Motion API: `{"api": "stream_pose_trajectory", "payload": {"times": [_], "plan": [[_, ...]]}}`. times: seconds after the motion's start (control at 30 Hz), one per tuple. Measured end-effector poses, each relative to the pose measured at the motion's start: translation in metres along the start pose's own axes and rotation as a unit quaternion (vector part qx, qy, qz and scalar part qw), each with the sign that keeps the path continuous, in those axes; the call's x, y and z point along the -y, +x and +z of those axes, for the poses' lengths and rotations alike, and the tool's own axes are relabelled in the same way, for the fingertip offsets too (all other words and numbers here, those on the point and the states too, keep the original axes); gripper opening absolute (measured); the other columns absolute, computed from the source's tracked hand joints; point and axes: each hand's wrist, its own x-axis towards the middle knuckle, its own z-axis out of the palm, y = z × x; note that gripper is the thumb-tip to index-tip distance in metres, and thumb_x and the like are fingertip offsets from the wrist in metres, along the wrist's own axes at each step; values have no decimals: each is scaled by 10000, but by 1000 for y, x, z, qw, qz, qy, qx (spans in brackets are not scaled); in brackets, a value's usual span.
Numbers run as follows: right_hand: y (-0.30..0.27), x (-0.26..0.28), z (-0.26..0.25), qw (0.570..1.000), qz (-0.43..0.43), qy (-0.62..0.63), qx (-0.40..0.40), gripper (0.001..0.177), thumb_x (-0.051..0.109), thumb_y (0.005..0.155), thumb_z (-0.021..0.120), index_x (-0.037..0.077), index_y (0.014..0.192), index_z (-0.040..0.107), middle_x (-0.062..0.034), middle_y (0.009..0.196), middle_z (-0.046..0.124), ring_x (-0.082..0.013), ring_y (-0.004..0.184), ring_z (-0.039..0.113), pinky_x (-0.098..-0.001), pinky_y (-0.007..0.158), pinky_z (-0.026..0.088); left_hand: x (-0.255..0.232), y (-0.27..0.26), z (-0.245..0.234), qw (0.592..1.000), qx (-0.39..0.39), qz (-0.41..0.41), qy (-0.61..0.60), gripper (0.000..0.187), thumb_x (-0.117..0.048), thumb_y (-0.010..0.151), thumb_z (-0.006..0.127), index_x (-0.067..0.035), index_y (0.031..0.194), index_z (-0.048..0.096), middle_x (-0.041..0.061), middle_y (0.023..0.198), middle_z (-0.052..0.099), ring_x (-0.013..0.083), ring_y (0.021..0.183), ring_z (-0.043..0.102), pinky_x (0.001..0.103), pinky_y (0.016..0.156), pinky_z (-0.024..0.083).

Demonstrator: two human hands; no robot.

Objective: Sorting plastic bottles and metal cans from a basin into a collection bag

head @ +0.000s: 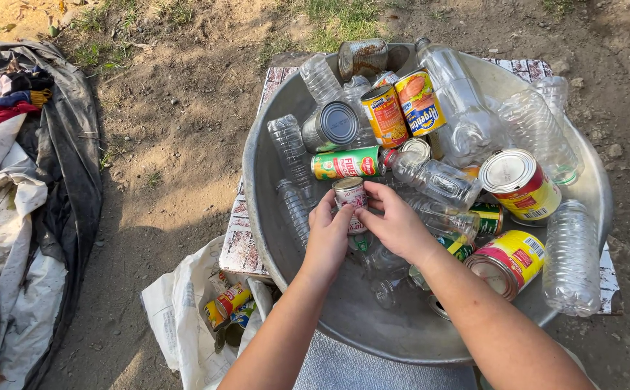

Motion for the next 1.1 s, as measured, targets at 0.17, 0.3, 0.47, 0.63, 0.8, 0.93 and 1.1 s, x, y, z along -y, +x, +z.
{"api": "stream_pose_trajectory", "payload": {"times": [0.17, 0.3, 0.47, 0.63, 0.8, 0.93, 1.1], "plan": [[-4, 6, 3, 999, -21, 26, 6, 740, 180, 906, 782, 30, 1561, 471, -291, 1515, 530, -384, 1413, 542, -445, 1076, 538, 6, 3, -6, 1000, -4, 15, -10, 702, -329, 967, 648, -69, 1590, 458, 259, 1562, 375, 453, 1447, 476, 521, 1228, 355], [-11, 18, 3, 998, -42, 48, 10, 735, 149, 919, 765, 21, 1574, 456, -303, 1530, 501, -393, 1427, 511, -463, 1085, 525, 10, 3, -11, 999, 0, 31, -11, 699, -333, 977, 640, -101, 1608, 449, 223, 1562, 380, 411, 1437, 488, 504, 1220, 353], [-8, 8, 1, 996, -56, 62, 21, 751, 114, 917, 755, 73, 1599, 445, -250, 1551, 488, -330, 1421, 509, -440, 1090, 522, 9, 1, -16, 999, 0, 45, -26, 693, -326, 983, 642, -95, 1607, 449, 238, 1564, 375, 415, 1443, 478, 502, 1218, 356], [-11, 16, 1, 994, -76, 66, 37, 738, 73, 930, 719, 93, 1612, 438, -211, 1566, 480, -287, 1407, 496, -430, 1102, 511, 4, -5, -19, 997, -5, 70, -29, 691, -299, 978, 641, -93, 1611, 454, 233, 1541, 389, 405, 1406, 496, 486, 1191, 382], [-15, 33, 6, 993, -89, 57, 49, 751, 64, 919, 711, 133, 1617, 444, -164, 1557, 476, -237, 1375, 487, -405, 1123, 484, 0, -9, -27, 995, -11, 90, -40, 685, -277, 981, 637, -88, 1611, 447, 232, 1540, 381, 400, 1409, 486, 486, 1194, 384], [-15, 44, 17, 992, -92, 69, 54, 752, 59, 915, 704, 172, 1616, 457, -68, 1532, 475, -155, 1282, 458, -336, 1115, 497, -11, -18, -36, 992, -22, 120, -44, 687, -245, 975, 646, -69, 1606, 439, 259, 1537, 360, 435, 1423, 456, 511, 1198, 381], [-14, 52, 30, 991, -107, 55, 58, 743, 82, 926, 698, 177, 1619, 449, -73, 1543, 462, -155, 1298, 452, -345, 1129, 483, -7, -16, -54, 988, -47, 146, -16, 682, -243, 964, 658, -126, 1605, 457, 221, 1514, 385, 422, 1392, 486, 510, 1142, 447]]}}
